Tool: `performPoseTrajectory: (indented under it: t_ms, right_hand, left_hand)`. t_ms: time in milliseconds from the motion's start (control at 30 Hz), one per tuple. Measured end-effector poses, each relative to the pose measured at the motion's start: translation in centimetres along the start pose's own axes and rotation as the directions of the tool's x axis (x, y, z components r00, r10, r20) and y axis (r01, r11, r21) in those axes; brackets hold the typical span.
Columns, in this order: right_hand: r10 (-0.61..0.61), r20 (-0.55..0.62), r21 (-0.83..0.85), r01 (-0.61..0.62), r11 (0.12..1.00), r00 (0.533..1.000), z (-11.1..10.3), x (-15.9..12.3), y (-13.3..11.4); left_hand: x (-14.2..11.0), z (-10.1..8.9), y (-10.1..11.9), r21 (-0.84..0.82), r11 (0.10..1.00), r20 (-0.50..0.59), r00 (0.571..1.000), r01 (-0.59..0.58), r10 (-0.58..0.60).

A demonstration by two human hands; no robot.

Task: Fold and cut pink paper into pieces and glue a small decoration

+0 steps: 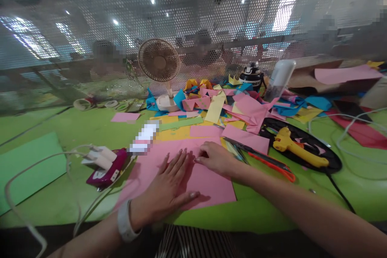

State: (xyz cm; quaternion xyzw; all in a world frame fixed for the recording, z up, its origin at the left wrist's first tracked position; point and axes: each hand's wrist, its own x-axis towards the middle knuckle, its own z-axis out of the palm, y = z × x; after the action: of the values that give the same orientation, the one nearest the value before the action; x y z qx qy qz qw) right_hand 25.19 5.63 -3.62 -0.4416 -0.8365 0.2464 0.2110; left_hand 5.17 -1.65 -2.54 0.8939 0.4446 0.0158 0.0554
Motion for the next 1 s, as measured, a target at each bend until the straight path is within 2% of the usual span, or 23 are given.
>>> performPoseTrajectory:
  t_ms: [200,533,700,833,1000]
  right_hand:
    - [0.000,-0.002,0.002,0.000,1.000,1.000,-0.1,0.0,0.0]
    - [-0.008,0.008,0.019,0.008,1.000,1.000,0.1,0.0,0.3]
    - [-0.059,0.118,0.039,0.054,0.998,0.991,-1.5,0.1,0.4]
    - [-0.010,0.167,-0.045,0.018,0.999,0.986,-2.8,0.2,0.5]
    - [0.021,0.201,-0.089,-0.003,0.996,0.979,-4.1,-0.1,1.3]
  left_hand:
    - [-0.1,-0.4,-0.3,-0.031,1.000,0.038,0.999,0.005,-0.004]
    - [0.0,0.1,0.1,-0.008,1.000,-0.025,1.000,0.013,-0.013]
    - [0.1,0.2,-0.2,0.000,1.000,-0.042,0.999,-0.002,0.002]
    - [0.3,0.3,-0.3,0.016,0.999,-0.052,0.998,-0.042,0.043]
    - [0.3,0.6,-0.6,0.047,0.998,-0.060,0.997,-0.036,0.039]
